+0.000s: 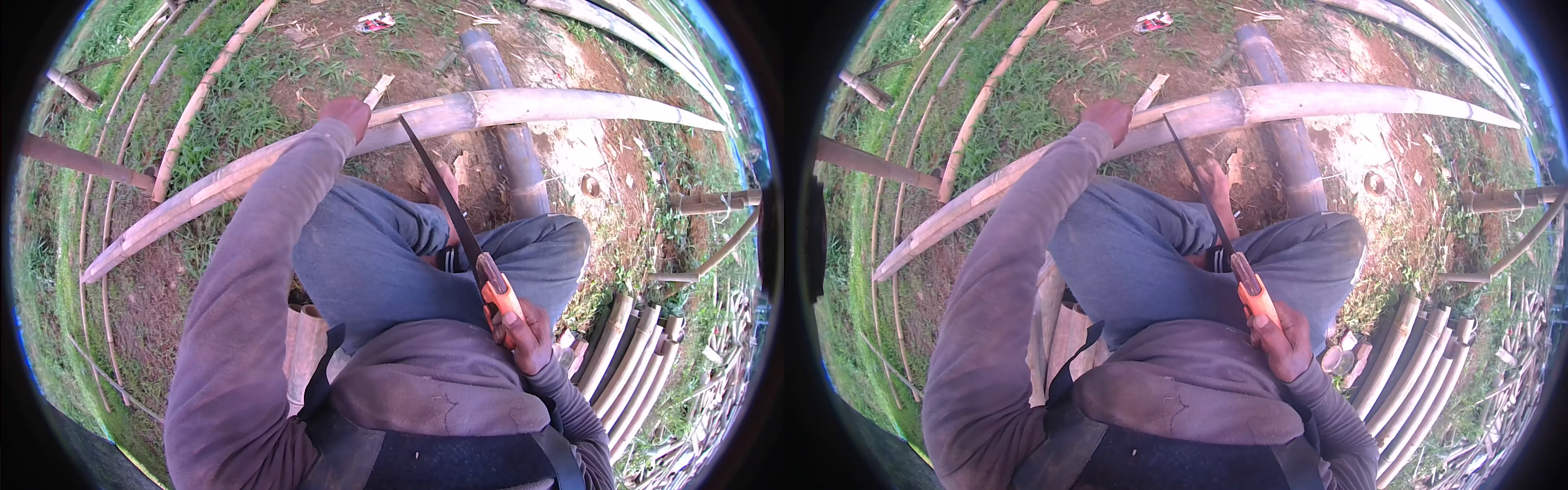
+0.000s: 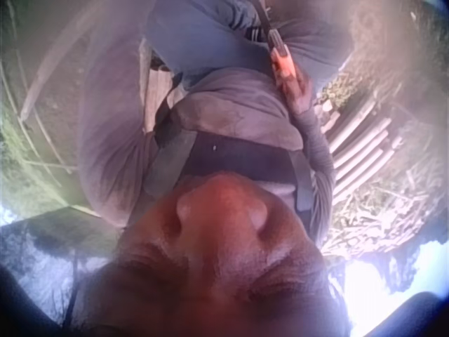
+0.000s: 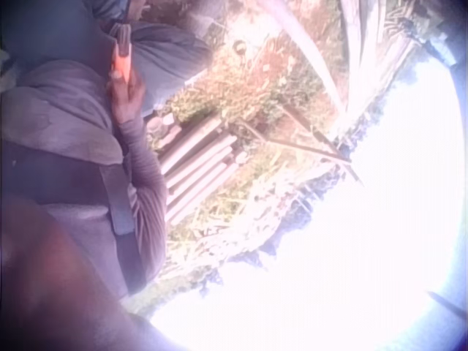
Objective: The person sits on the ground and uses a hand saw to cut a long bamboo pole into shorter sections. They position the bamboo between their legs, saw through it, and then move the cut pieces aside.
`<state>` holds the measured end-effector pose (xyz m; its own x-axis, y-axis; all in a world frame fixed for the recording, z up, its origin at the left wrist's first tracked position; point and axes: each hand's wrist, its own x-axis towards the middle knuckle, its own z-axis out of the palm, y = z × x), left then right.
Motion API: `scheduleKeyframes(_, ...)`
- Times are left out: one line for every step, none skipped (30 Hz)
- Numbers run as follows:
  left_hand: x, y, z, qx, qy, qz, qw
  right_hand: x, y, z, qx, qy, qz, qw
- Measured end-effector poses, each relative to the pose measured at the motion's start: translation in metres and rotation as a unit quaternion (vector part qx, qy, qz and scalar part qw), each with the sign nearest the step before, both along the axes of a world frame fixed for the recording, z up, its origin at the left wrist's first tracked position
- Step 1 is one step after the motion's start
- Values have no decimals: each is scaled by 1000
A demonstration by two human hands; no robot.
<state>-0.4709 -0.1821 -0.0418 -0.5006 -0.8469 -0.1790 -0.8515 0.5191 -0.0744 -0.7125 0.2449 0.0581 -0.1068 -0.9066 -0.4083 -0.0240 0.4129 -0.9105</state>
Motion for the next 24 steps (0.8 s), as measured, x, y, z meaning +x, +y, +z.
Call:
scheduleKeyframes(1,-2,0,-1,-3,7,1000,-2,2,-2,-11,-6,3,1000)
scheduleKeyframes(-1,-3,-3,0,-5,11,1000,0,1,0,-8,0,0,1000)
scheduleKeyframes(-2,-4,-5,1,-7,15,1000,3,-4,2,-4,5,-4,1000)
scheduleKeyframes(-1,-4,-7,3,-2,11,1000,4,-7,3,-1,11,-7,1000)
scheduleKeyframes(3,-4,-5,4,2,6,1000,3,-8,2,-5,10,-1,1000)
scheduleKeyframes(4,-5,-2,5,6,2,1000,3,-8,0,-10,9,5,1000)
scheduleKeyframes(1,-4,-1,18,-2,13,1000,2,-8,-2,-15,8,11,1000)
scheduleKeyframes(-4,4,12,31,-11,26,999,2,-5,-3,-18,12,11,1000)
scheduleKeyframes(-8,8,19,44,-19,39,998,2,0,-5,-21,17,10,1000)
scheduleKeyframes(-7,4,15,35,-14,39,999,1,3,-6,-24,22,9,999)
scheduleKeyframes(-4,1,11,27,-8,39,999,2,0,-6,-21,20,3,1000)
scheduleKeyframes(-2,0,6,19,-3,39,999,2,-8,-5,-17,18,-4,1000)
scheduleKeyframes(-1,-1,1,22,-7,39,999,2,-11,-5,-13,16,-11,1000)
scheduleKeyframes(-1,0,2,23,-11,38,999,0,-9,-3,-9,24,10,1000)
scheduleKeyframes(0,1,4,24,-15,36,999,-3,-5,-2,-4,33,30,999)
scheduleKeyframes(0,4,0,19,-7,32,999,-6,1,-1,0,42,50,998)
scheduleKeyframes(2,9,-4,13,2,27,1000,-9,10,8,-2,28,9,1000)
scheduleKeyframes(8,12,1,3,9,28,1000,-13,19,21,-8,13,-26,1000)
scheduleKeyframes(18,9,8,0,29,10,1000,-19,26,28,-13,-3,-61,998)
scheduleKeyframes(27,13,17,4,50,-15,999,-26,39,25,-43,10,-87,995)
scheduleKeyframes(36,14,20,8,72,-39,997,-34,51,18,-72,23,-112,991)
scheduleKeyframes(49,18,20,17,51,-54,997,-41,59,12,-101,29,-135,985)
scheduleKeyframes(63,21,19,27,31,-69,997,-47,57,8,-144,53,-161,975)
scheduleKeyframes(75,20,18,35,11,-88,995,-47,51,9,-175,55,-185,966)
